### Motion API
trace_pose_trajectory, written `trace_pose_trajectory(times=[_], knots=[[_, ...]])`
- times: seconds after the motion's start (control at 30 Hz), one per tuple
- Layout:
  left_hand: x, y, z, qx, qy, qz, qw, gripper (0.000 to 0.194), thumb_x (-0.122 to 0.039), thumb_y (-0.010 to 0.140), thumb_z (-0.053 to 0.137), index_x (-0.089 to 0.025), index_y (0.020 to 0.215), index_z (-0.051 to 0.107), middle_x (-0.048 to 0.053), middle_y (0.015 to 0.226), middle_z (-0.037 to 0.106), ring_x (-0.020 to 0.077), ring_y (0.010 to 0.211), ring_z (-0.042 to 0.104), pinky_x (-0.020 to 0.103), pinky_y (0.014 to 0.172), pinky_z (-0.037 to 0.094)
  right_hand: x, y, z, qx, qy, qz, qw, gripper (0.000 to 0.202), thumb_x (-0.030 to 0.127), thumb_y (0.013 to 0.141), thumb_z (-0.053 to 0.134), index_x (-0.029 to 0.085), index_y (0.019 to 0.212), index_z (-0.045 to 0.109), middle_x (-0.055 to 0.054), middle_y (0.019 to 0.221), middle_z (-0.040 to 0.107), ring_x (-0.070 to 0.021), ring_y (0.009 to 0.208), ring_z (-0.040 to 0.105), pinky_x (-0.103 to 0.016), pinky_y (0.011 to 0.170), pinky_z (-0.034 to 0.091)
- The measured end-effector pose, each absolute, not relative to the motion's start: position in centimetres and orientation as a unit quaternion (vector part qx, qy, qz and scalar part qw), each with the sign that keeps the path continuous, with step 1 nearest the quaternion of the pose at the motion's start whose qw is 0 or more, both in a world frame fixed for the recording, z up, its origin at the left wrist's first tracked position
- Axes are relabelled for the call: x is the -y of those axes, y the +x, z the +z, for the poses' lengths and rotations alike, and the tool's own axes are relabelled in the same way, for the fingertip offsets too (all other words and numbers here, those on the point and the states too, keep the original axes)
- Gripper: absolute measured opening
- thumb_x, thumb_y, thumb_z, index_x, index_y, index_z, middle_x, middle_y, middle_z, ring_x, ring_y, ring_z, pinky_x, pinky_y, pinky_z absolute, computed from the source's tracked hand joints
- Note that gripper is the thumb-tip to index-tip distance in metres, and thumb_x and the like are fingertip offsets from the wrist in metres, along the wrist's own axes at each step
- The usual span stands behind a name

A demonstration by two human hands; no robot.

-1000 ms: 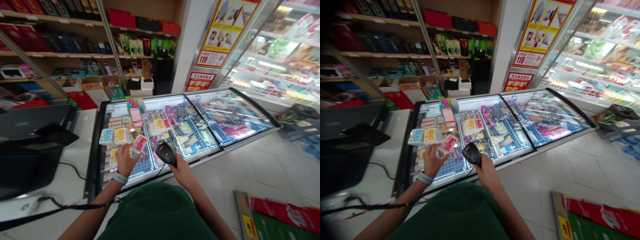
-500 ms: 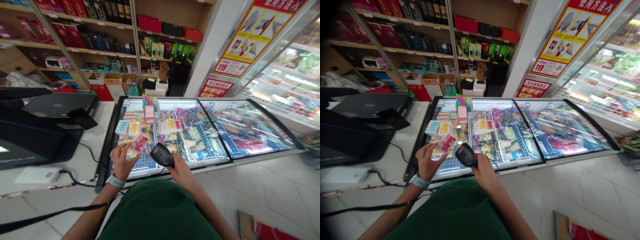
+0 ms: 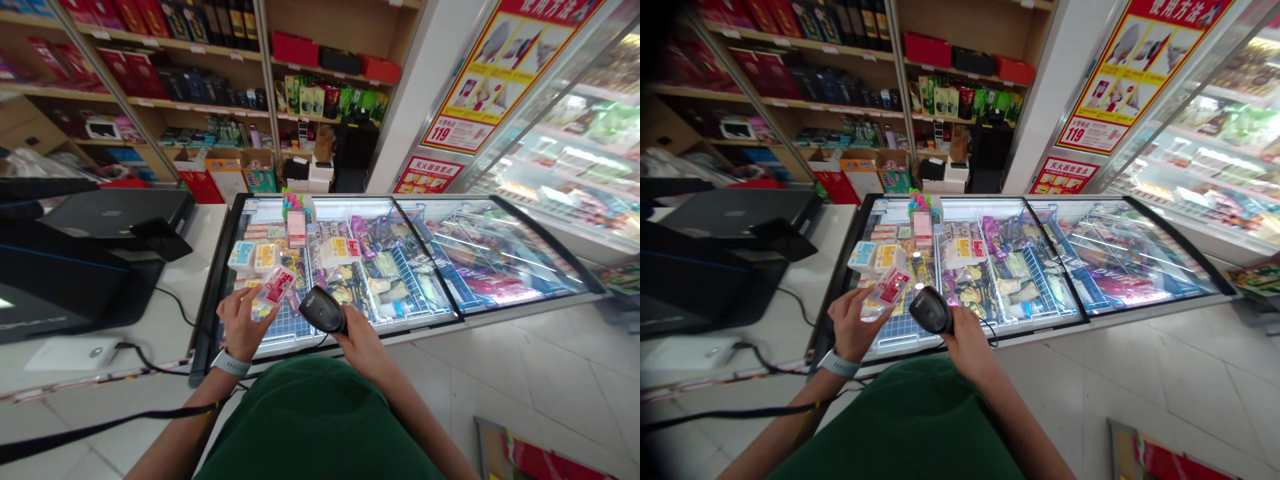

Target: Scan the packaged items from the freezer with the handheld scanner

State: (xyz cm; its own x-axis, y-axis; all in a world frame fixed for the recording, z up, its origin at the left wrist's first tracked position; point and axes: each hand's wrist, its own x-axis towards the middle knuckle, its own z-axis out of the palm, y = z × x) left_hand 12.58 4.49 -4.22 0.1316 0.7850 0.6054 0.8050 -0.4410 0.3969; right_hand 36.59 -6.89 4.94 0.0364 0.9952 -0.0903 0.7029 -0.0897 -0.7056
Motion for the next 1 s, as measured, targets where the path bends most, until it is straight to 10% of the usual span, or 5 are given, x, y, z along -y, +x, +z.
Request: trace_pose_trajectory(times=[1.0], knots=[[-5.5,9.5,-10.4,0.720,-0.630,-0.279,-0.078,0.054,-0.052,0.073,0.067,-0.019,0.115,0.058,0.011,0.114,0.061,0.0303,0.113,0.054,0.043,0.094,0.042,6.5,37.0,4.1,0.621,-0.680,0.299,0.250,0.020,0.012,0.084,0.054,0.018,0.103,0.051,-0.008,0.103,0.060,-0.0230,0.098,0.054,-0.035,0.087,0.041]])
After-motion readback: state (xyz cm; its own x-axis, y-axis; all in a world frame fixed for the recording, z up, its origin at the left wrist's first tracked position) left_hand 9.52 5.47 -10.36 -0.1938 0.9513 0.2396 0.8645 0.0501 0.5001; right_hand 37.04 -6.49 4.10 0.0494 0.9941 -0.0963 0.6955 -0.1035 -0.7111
